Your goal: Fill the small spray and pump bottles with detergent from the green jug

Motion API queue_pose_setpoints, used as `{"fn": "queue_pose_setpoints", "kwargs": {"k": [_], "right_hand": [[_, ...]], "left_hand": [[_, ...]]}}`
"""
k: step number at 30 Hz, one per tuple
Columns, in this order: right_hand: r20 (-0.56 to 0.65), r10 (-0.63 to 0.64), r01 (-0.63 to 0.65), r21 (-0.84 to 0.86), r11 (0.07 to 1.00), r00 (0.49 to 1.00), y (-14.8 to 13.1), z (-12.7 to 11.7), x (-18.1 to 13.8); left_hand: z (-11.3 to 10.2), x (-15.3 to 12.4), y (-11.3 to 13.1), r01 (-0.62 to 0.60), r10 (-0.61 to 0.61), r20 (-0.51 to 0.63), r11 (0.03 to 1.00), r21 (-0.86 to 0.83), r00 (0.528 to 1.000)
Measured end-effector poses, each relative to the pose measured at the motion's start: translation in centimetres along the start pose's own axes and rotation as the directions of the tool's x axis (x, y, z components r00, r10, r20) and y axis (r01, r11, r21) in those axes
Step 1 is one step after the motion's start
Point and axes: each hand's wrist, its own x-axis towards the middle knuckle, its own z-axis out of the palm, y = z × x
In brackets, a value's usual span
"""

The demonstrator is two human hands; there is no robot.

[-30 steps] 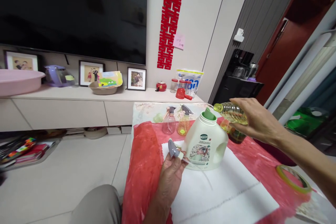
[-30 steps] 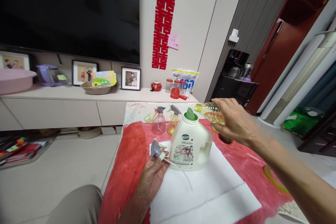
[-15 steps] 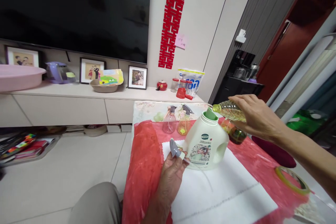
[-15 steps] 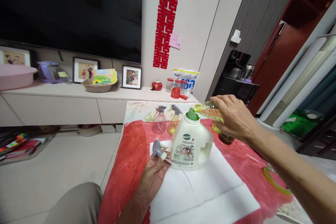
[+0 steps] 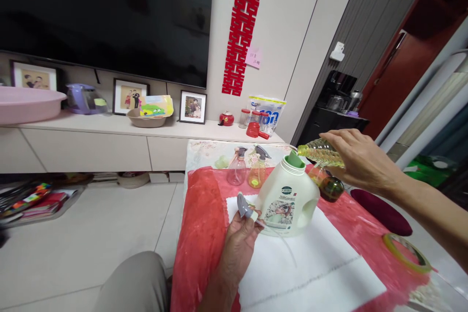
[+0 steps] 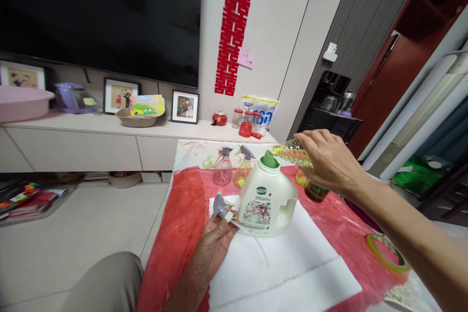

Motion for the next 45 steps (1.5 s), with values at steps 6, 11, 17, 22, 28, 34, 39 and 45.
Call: {"fn": "queue_pose_setpoints", "kwargs": {"k": [6,11,17,22,28,34,39,45], "right_hand": [[-0.009,-0.004,0.004,-0.020,1.000,1.000,0.3,-0.1,0.0],[0.001,-0.003,0.003,-0.022,1.000,1.000,0.3,-0.5,0.2],[-0.016,-0.014,0.014,-0.025,1.000,1.000,0.5,-0.7,0.3],[0.006,-0.003,0.003,-0.007,1.000,1.000,0.5,-1.1,0.4],[0.036,-0.002,0.004,-0.050,0.999,0.999,0.3,-2.0,0.7],[-0.003,-0.038,0.038,-0.080,0.996,0.999,0.7,-1.7,0.8],[-0.052,-0.072,0.066,-0.119,0.991,0.996,1.0,-1.4,0.9],[-0.042,-0.066,0.060,-0.134,0.989,0.997,0.9,-1.7,1.0]], "left_hand": [[-0.2,0.0,-0.2,-0.006,0.006,-0.006,1.000,-0.013,1.000],[-0.2,0.1,-0.2,-0.003,0.003,0.009,1.000,-0.024,1.000],[-0.3,0.1,-0.2,-0.007,0.007,0.011,1.000,-0.024,1.000],[-0.3,0.1,-0.2,0.003,-0.003,0.000,1.000,-0.030,1.000],[-0.3,0.1,-0.2,0.000,0.000,0.013,1.000,-0.024,1.000],[-0.6,0.2,-0.4,0.008,-0.008,0.017,0.999,-0.036,1.000],[-0.8,0.3,-0.5,0.012,-0.011,0.018,0.999,-0.041,1.000],[-0.7,0.3,-0.5,0.013,-0.012,0.012,0.999,-0.051,1.000]]}}
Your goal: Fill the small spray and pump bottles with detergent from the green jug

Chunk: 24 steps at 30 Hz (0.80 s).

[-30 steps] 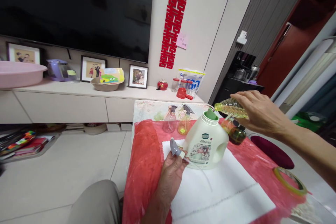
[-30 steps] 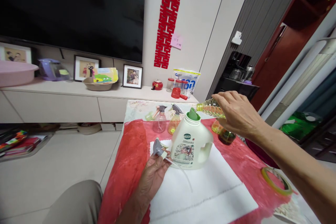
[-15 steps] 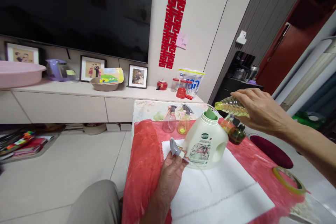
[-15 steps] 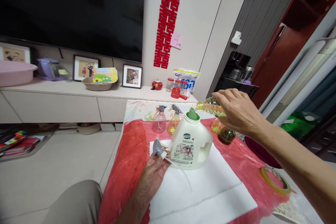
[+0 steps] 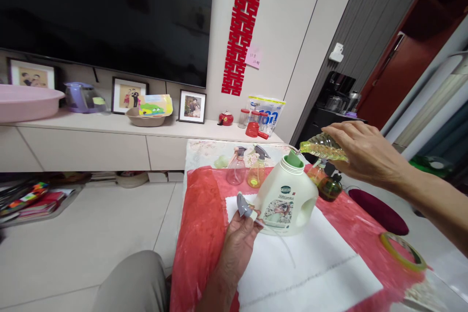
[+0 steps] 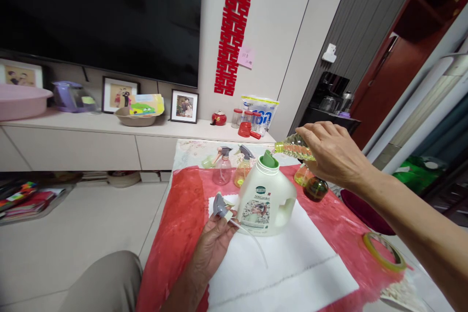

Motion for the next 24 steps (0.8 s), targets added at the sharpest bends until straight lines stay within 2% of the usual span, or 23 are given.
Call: {"fn": "queue_pose_setpoints", "kwargs": {"k": [24], "right_hand": [[-0.044,-0.016,0.013,-0.060,0.998,0.999,-0.17,-0.75,0.62]], "left_hand": [[-0.07,-0.02,-0.02,0.004,-0.004,-0.005,1.000,0.004,1.000]]}}
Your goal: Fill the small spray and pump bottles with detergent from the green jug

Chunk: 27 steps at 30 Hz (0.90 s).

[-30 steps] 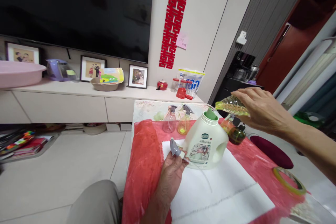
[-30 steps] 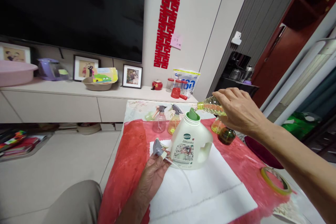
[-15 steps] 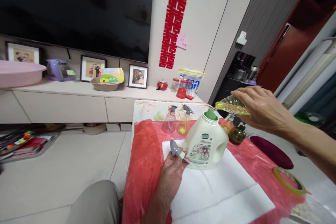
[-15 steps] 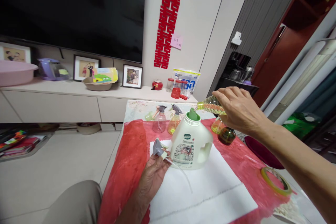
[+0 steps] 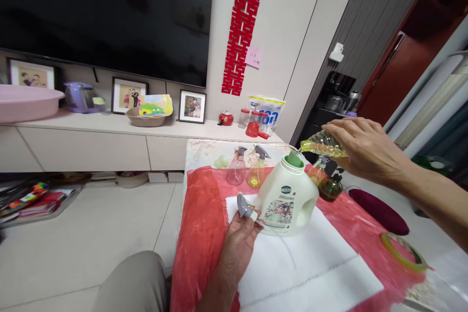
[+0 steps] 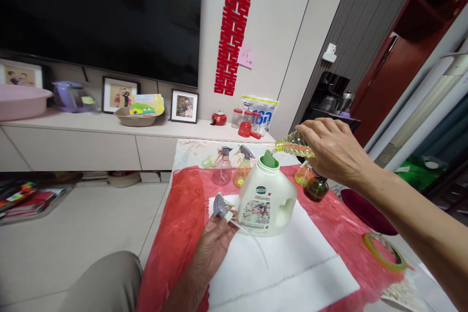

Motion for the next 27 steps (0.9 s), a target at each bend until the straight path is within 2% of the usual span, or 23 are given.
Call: {"fn": "queue_pose_setpoints", "kwargs": {"k": [9,17,27], "right_hand": [[-0.040,-0.003,0.003,-0.009,1.000,0.999,0.4,0.8,-0.1],[0.029,0.014,-0.013,-0.035,0.999,0.999,0.0,-0.2,0.4],[0.008,-0.011,0.012,-0.085,0.996,1.000,0.0,-0.4,0.7]], "left_hand": [[0.1,0.0,0.0,-0.001,0.001,0.005,1.000,0.004,1.000],[0.1,-0.1,0.0,-0.010,0.010,0.007,1.000,0.003,1.000],[0.1,-0.1,0.0,-0.003,0.003,0.011,1.000,-0.001,1.000]]}}
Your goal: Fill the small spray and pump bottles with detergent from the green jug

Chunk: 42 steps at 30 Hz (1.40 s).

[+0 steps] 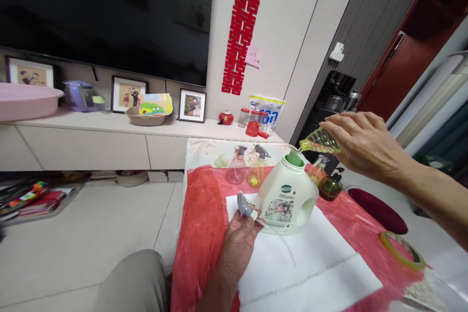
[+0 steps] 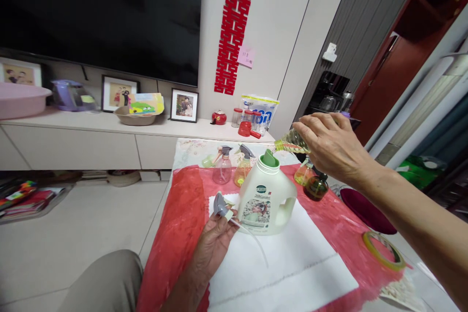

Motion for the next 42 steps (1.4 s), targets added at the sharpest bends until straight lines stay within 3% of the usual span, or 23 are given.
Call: {"fn": "queue_pose_setpoints", "kwargs": {"k": [20,26,31,37,40,42], "right_hand": [[-0.004,-0.038,0.038,0.079,0.996,0.999,-1.3,0.5,0.1],[-0.116,-0.098,0.095,-0.029,0.995,0.988,-1.6,-0.1,0.6],[-0.120,-0.113,0.104,-0.074,0.992,0.986,-1.8,-0.6,0.8],[-0.031,0.004,-0.003,0.057,0.998,1.000,-2.1,0.6,0.0],[0.043,0.136,-0.143,0.223,0.964,0.990,-1.7,1.2,-1.3],[0.107,0.207,-0.232,0.382,0.894,0.973,-1.4,1.0,-2.7]], "left_hand": [[0.0,0.0,0.0,0.008,-0.008,-0.005,1.000,-0.001,1.000],[0.2,-0.1,0.1,0.008,-0.009,-0.005,1.000,-0.013,1.000],[0.2,-0.1,0.1,0.005,-0.005,-0.010,1.000,-0.010,1.000],[0.1,0.0,0.1,0.003,-0.003,-0.008,1.000,-0.017,1.000],[0.0,0.0,0.1,-0.002,0.001,-0.002,0.999,-0.032,1.000],[0.1,0.0,0.2,-0.007,0.008,0.008,0.999,-0.036,1.000]]}}
